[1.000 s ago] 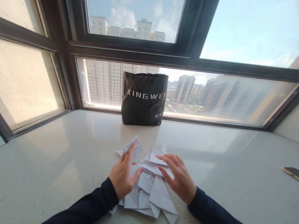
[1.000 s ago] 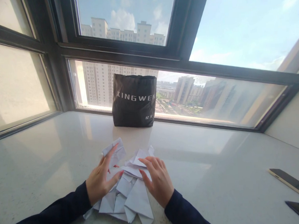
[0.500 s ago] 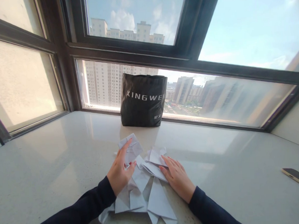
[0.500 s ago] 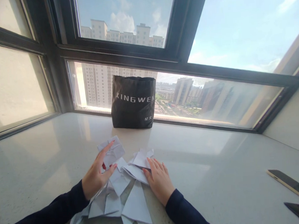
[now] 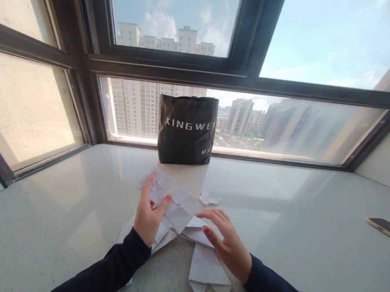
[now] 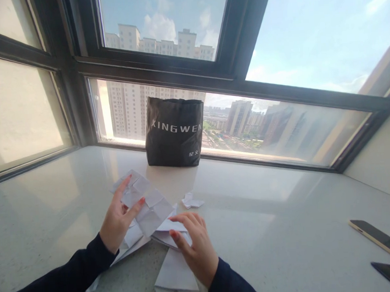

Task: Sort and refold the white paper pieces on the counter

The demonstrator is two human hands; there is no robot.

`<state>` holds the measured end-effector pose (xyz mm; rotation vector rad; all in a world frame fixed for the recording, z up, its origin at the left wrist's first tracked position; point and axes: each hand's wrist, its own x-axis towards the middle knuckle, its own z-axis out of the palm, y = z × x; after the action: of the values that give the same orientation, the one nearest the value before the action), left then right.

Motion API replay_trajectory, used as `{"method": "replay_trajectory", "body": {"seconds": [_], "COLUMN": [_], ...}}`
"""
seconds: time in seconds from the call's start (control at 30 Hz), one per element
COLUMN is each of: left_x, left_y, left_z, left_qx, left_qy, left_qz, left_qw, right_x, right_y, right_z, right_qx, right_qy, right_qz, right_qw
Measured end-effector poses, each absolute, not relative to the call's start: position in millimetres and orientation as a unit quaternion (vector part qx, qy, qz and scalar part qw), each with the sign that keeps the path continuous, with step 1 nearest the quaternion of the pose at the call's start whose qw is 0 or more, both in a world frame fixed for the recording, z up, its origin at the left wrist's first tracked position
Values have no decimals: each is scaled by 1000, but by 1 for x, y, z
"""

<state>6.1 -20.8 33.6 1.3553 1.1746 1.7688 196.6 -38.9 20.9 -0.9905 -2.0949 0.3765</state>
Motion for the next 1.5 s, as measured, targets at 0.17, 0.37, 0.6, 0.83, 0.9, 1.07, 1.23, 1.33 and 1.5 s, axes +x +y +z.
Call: {"method": "replay_trajectory", "body": {"seconds": [0.17, 0.37, 0.6, 0.83, 0.9, 1.07, 1.23, 1.33, 1.5], "left_x": [23, 13, 29, 33, 32, 33, 36, 35, 31], "left_y": [-40, -34, -55, -58, -55, -53, -59, -60, -57], "left_z": [26, 25, 30, 32, 31, 31, 31, 28, 22], "left_qx": [571, 591, 604, 557, 552, 539, 551, 550, 518], "left_qy": [396, 392, 324, 297, 302, 298, 224, 184, 142], "left_qz": [596, 582, 516, 498, 500, 491, 467, 454, 428], "left_qw": [402, 397, 514, 594, 595, 616, 655, 676, 727], "right_x": [195, 208, 206, 207, 208, 203, 197, 198, 202], "right_y": [-37, -25, -39, -38, -39, -49, -49, -44, -41], "right_z": [22, 25, 39, 40, 44, 49, 42, 39, 38], "right_qx": [-416, -404, -385, -421, -405, -375, -413, -421, -416], "right_qy": [-746, -605, -680, -734, -716, -706, -746, -758, -782], "right_qz": [258, 351, 318, 219, 248, 293, 232, 198, 162], "right_qw": [452, 589, 536, 486, 512, 525, 469, 457, 435]}}
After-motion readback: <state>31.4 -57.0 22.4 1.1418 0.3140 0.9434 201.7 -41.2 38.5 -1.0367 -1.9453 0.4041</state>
